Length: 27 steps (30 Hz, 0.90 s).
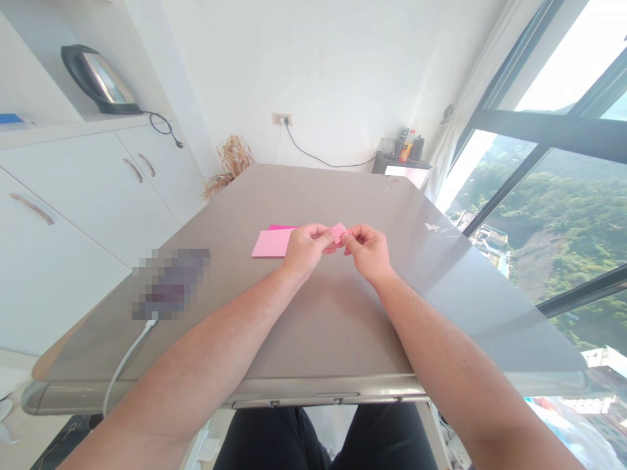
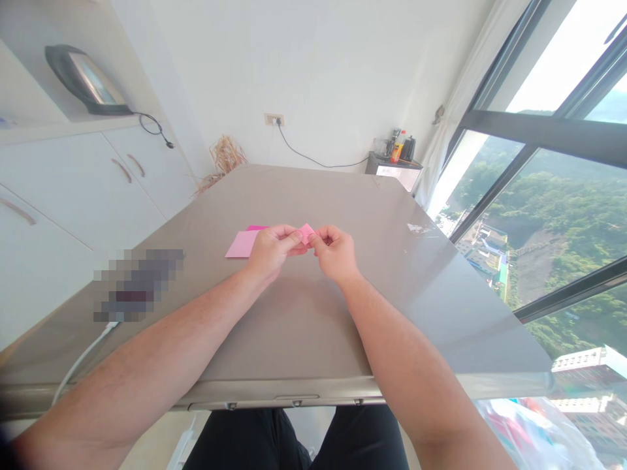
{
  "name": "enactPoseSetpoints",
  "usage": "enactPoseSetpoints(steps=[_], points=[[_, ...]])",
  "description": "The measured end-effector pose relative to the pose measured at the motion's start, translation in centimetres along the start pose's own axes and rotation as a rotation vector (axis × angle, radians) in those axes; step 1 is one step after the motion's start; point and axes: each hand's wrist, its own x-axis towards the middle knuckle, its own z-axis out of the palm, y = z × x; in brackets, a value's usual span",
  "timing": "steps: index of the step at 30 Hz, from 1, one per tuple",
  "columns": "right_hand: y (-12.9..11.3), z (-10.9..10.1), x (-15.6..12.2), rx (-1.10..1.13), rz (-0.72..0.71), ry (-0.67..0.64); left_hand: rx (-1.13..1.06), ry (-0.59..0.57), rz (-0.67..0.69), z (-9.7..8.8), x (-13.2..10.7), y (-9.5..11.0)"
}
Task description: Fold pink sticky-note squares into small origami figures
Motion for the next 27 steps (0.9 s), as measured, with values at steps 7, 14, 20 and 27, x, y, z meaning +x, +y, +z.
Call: enactPoseSetpoints(steps=[7,14,20,27], points=[[-0.15,-0.04,-0.12,0.006,0.016,-0.008,0.078,0.004,0.025,0.18,-0.17,0.00],[-0.40,0.01,-0.29,0.005,0.028,-0.019,0.147,-0.013,0.048,-0.07,0.02,-0.17],[-0.23,-0.31,-0.04,0.055,0.051,-0.025,0.052,-0.014,0.025,0.01,-0.07,-0.08],[0.47,-0.48,0.39,0.182,0.072,-0.025,0.024,-0.019,0.045,0.03,-0.18,0.09]])
